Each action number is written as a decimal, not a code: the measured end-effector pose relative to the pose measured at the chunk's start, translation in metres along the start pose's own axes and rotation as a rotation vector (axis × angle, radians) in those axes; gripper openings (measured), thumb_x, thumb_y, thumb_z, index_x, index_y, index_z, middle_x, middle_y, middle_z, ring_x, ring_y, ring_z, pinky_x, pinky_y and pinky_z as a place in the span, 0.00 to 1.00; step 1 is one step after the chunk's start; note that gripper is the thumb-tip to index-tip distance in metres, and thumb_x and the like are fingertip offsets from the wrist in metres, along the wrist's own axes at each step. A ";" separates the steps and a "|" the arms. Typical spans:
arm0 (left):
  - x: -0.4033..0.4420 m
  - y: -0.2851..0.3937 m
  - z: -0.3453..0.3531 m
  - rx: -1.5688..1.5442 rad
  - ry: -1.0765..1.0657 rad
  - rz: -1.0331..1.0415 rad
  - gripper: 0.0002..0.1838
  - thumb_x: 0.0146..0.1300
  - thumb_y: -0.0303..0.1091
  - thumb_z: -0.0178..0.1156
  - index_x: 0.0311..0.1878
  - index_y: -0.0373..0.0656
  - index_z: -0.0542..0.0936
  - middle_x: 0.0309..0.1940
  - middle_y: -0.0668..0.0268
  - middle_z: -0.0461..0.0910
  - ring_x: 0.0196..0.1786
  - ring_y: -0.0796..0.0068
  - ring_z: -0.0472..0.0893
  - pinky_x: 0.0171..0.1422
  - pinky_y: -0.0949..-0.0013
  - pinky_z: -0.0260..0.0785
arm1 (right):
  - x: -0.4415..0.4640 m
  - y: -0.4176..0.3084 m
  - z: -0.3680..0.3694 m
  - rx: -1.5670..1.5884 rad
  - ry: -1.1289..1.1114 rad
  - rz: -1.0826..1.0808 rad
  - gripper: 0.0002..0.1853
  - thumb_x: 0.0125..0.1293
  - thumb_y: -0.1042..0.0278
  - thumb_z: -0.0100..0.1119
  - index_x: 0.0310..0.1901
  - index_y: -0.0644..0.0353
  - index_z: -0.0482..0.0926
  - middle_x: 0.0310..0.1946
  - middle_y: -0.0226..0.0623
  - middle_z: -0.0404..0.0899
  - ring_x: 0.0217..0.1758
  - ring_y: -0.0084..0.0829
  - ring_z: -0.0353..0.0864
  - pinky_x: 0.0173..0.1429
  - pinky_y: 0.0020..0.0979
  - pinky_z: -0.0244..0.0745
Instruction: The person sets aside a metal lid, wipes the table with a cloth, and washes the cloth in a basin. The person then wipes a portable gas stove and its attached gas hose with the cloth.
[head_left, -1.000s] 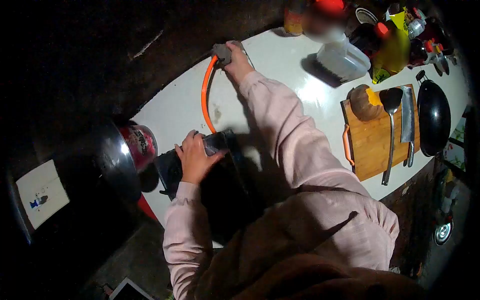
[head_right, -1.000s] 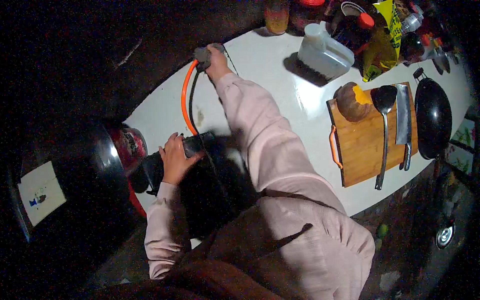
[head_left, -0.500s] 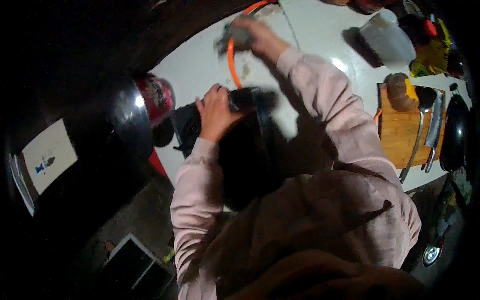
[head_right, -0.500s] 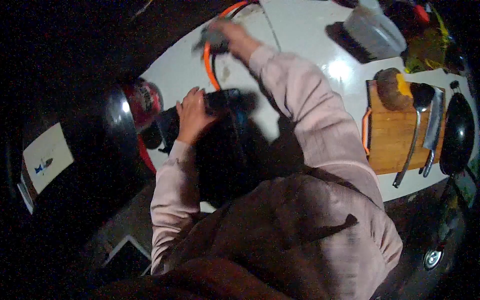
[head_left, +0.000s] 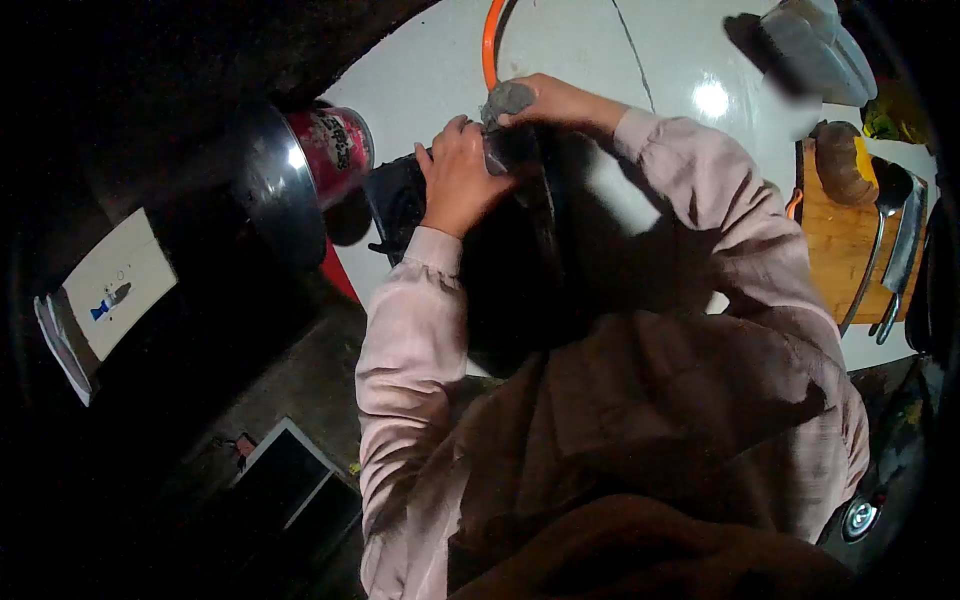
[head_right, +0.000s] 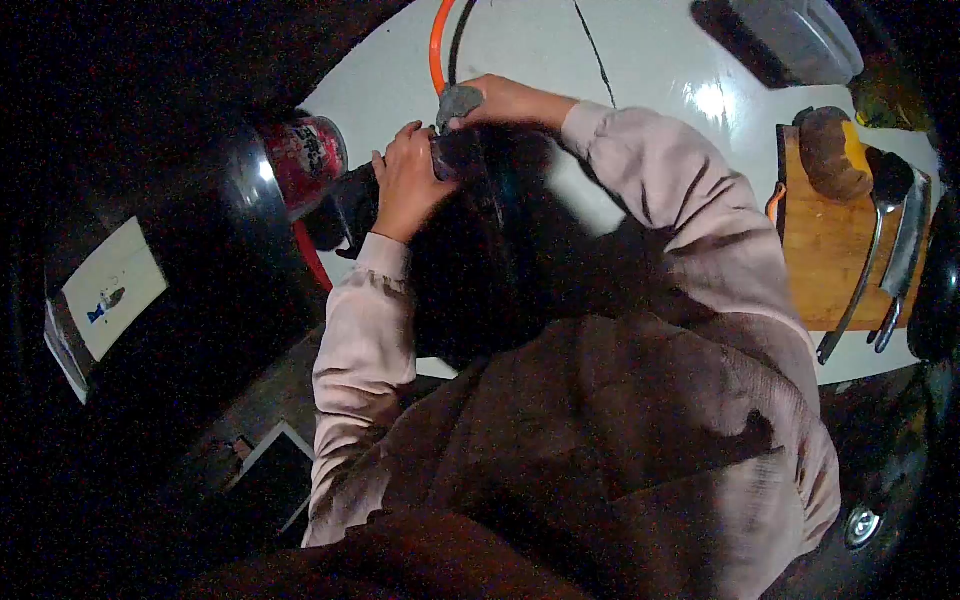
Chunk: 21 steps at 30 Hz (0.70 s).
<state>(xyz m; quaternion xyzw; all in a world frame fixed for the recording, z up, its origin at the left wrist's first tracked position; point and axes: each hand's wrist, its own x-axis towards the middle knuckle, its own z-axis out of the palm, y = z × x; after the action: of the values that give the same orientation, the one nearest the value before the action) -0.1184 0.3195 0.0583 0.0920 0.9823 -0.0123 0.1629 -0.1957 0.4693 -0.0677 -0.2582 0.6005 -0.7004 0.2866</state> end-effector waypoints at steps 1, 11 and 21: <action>0.000 -0.001 0.001 -0.017 0.005 0.011 0.40 0.41 0.54 0.68 0.54 0.39 0.67 0.60 0.54 0.62 0.64 0.53 0.61 0.65 0.34 0.42 | 0.003 -0.003 -0.004 0.006 0.002 0.002 0.18 0.56 0.64 0.64 0.46 0.62 0.76 0.37 0.33 0.80 0.43 0.26 0.76 0.51 0.29 0.69; 0.001 -0.006 0.007 -0.066 0.043 0.030 0.42 0.40 0.60 0.68 0.53 0.38 0.69 0.60 0.50 0.62 0.64 0.51 0.61 0.65 0.34 0.40 | 0.028 -0.042 -0.021 0.596 0.478 -0.014 0.21 0.53 0.55 0.66 0.42 0.63 0.77 0.34 0.34 0.79 0.33 0.26 0.80 0.36 0.27 0.77; 0.000 -0.004 0.004 -0.078 0.058 0.028 0.44 0.40 0.64 0.66 0.52 0.37 0.71 0.59 0.48 0.64 0.63 0.49 0.63 0.65 0.34 0.41 | 0.018 -0.006 -0.008 -0.168 -0.062 0.115 0.16 0.52 0.65 0.63 0.41 0.62 0.78 0.35 0.33 0.79 0.37 0.26 0.77 0.45 0.27 0.71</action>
<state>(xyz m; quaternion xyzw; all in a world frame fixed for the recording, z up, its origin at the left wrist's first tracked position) -0.1183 0.3156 0.0547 0.0997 0.9849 0.0308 0.1382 -0.2145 0.4622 -0.0627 -0.2679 0.6618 -0.6216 0.3223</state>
